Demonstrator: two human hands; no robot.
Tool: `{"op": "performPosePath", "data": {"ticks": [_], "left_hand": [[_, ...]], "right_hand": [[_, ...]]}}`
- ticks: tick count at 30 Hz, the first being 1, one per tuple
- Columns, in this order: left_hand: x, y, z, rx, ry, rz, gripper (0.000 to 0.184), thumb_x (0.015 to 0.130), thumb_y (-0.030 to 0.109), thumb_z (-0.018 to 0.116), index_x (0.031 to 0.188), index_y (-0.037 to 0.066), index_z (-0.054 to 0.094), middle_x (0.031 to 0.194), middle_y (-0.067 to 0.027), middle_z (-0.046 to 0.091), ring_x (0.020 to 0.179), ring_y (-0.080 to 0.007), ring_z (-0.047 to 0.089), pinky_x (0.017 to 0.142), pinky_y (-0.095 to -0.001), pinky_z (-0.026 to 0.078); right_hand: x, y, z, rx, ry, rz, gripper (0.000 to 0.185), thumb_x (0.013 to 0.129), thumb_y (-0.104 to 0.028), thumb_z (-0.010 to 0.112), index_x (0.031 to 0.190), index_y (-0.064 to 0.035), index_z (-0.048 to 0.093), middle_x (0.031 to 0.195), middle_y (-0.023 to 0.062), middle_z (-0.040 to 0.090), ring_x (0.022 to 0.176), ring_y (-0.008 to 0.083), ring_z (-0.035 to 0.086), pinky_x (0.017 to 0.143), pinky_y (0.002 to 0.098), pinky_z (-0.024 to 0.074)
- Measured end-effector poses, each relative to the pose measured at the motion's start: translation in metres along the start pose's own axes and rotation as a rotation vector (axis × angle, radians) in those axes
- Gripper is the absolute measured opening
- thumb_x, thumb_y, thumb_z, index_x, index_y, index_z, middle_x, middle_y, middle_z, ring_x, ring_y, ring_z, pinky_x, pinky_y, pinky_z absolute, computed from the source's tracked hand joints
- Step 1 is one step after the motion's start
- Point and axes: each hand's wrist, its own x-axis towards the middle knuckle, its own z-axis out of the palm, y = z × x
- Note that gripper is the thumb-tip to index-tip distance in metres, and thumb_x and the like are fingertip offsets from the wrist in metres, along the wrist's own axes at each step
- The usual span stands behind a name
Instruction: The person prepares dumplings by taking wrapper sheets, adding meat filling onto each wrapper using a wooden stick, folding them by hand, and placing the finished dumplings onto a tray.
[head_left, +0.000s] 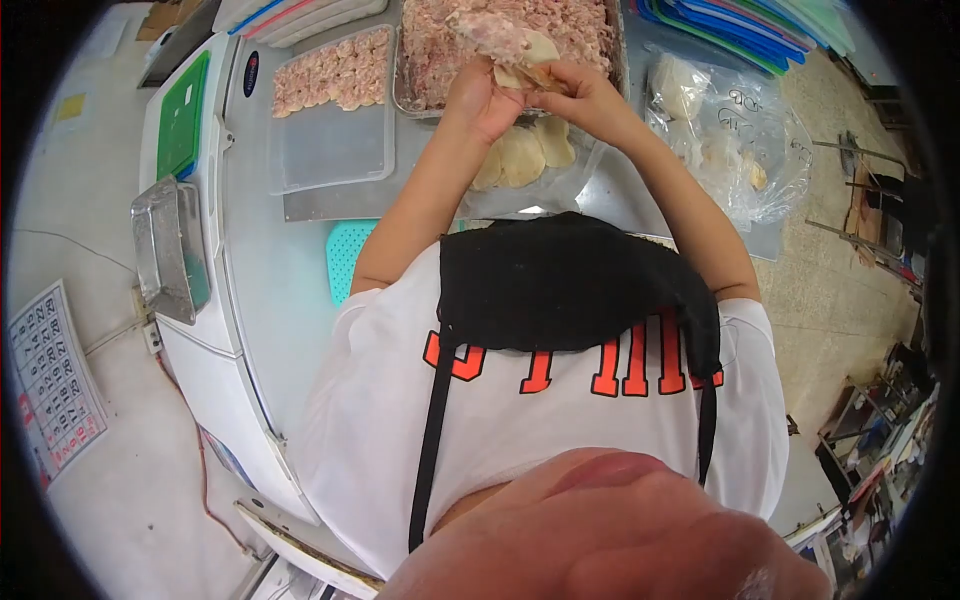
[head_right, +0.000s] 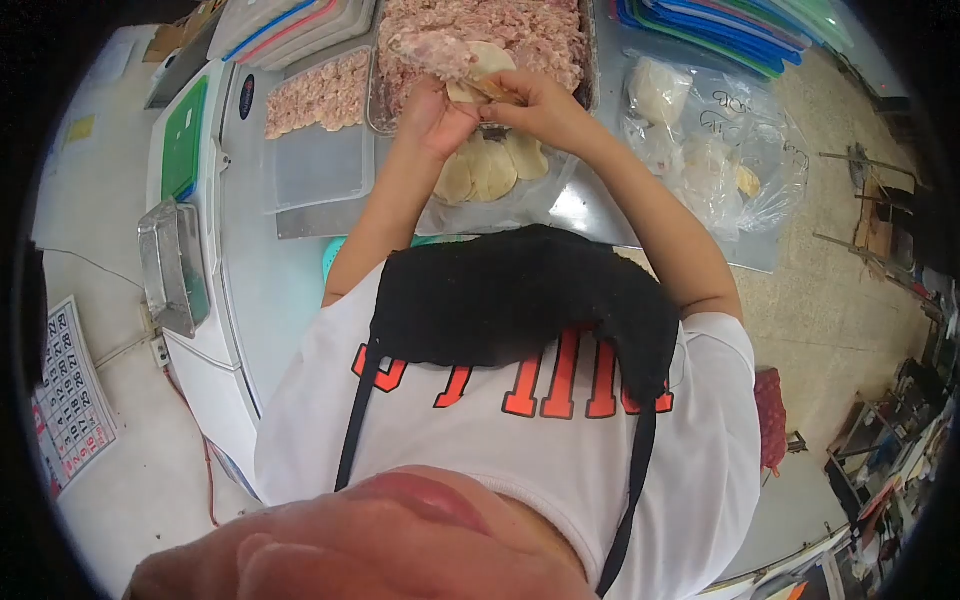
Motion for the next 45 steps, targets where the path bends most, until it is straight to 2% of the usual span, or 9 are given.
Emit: {"op": "performPosePath", "data": {"ticks": [6,16,18,21,24,30,33,42,45], "left_hand": [[0.005,0.009,0.003,0.155,0.18,0.137,0.034,0.102,0.021,0.033,0.124,-0.001,0.047,0.125,-0.0178,0.056,0.116,-0.032,0.056,0.099,-0.0483,0.048],[0.005,0.002,0.021,-0.046,0.03,0.164,0.052,0.102,0.038,0.029,0.136,-0.001,0.037,0.138,-0.0208,0.044,0.131,-0.0382,0.04,0.11,-0.0564,0.031],[0.007,0.011,0.011,-0.159,-0.039,0.087,0.06,0.1,0.045,0.028,0.139,-0.001,0.034,0.141,-0.021,0.04,0.134,-0.0387,0.035,0.113,-0.0568,0.025],[0.005,0.008,0.007,-0.059,0.049,0.188,0.068,0.097,0.053,0.028,0.143,0.002,0.032,0.146,-0.0195,0.036,0.137,-0.038,0.031,0.114,-0.0553,0.022],[0.008,0.004,-0.002,0.023,0.058,0.242,0.07,0.096,0.057,0.028,0.143,0.005,0.032,0.148,-0.0182,0.034,0.138,-0.0371,0.029,0.113,-0.0574,0.022],[0.001,0.022,0.018,0.022,0.085,0.195,0.077,0.093,0.064,0.028,0.143,0.005,0.034,0.149,-0.0183,0.033,0.138,-0.0398,0.027,0.11,-0.0656,0.017],[0.0,0.022,0.014,0.172,0.198,0.236,0.078,0.093,0.064,0.031,0.14,0.002,0.035,0.146,-0.0202,0.035,0.137,-0.0416,0.028,0.109,-0.0666,0.017],[0.002,0.037,0.011,-0.011,0.149,0.25,0.064,0.091,0.045,0.053,0.134,0.0,0.037,0.137,-0.0264,0.041,0.131,-0.0425,0.037,0.105,-0.0607,0.034],[-0.008,0.043,0.02,0.564,-0.133,0.219,0.062,0.088,0.023,0.063,0.142,0.007,0.036,0.126,-0.0197,0.053,0.116,-0.0325,0.054,0.096,-0.0511,0.046]], "right_hand": [[-0.016,0.0,-0.012,0.071,-0.049,0.057,0.031,0.09,-0.023,0.066,0.114,-0.0037,0.063,0.094,-0.0027,0.064,0.085,0.003,0.055,0.072,0.0201,0.0448],[0.002,0.014,-0.017,-0.48,0.354,-0.08,0.032,0.095,-0.029,0.055,0.114,-0.0052,0.064,0.089,0.0145,0.065,0.083,0.0284,0.064,0.074,0.0363,0.0488],[-0.003,0.02,-0.02,-0.848,0.356,-0.295,0.031,0.095,-0.027,0.056,0.116,-0.006,0.064,0.084,0.0133,0.063,0.08,0.0267,0.064,0.068,0.0348,0.0499],[-0.011,0.019,-0.032,-0.921,0.263,-0.334,0.03,0.092,-0.024,0.057,0.114,-0.0043,0.063,0.086,0.0192,0.062,0.081,0.0361,0.062,0.069,0.0423,0.0502],[-0.025,-0.04,-0.034,-1.172,0.101,-0.001,0.026,0.093,-0.023,0.056,0.11,-0.0048,0.063,0.089,0.0169,0.064,0.085,0.0358,0.062,0.071,0.0451,0.0502],[-0.015,0.005,-0.046,-1.079,0.129,-0.218,0.02,0.093,-0.021,0.054,0.107,-0.0104,0.062,0.087,0.0151,0.064,0.082,0.035,0.063,0.067,0.045,0.0509],[-0.025,-0.061,-0.043,-1.349,0.069,-0.005,0.02,0.093,-0.021,0.054,0.109,-0.0107,0.061,0.087,0.0164,0.063,0.082,0.0362,0.062,0.067,0.045,0.0505],[-0.019,-0.053,-0.061,-0.985,0.045,-0.212,0.031,0.094,-0.024,0.056,0.118,-0.0048,0.061,0.093,0.0185,0.065,0.086,0.0372,0.062,0.075,0.0411,0.0493],[-0.025,-0.062,-0.067,-0.64,0.113,-0.066,0.037,0.098,-0.029,0.052,0.117,0.0018,0.06,0.1,0.0181,0.067,0.092,0.0275,0.064,0.081,0.0349,0.0476]]}}
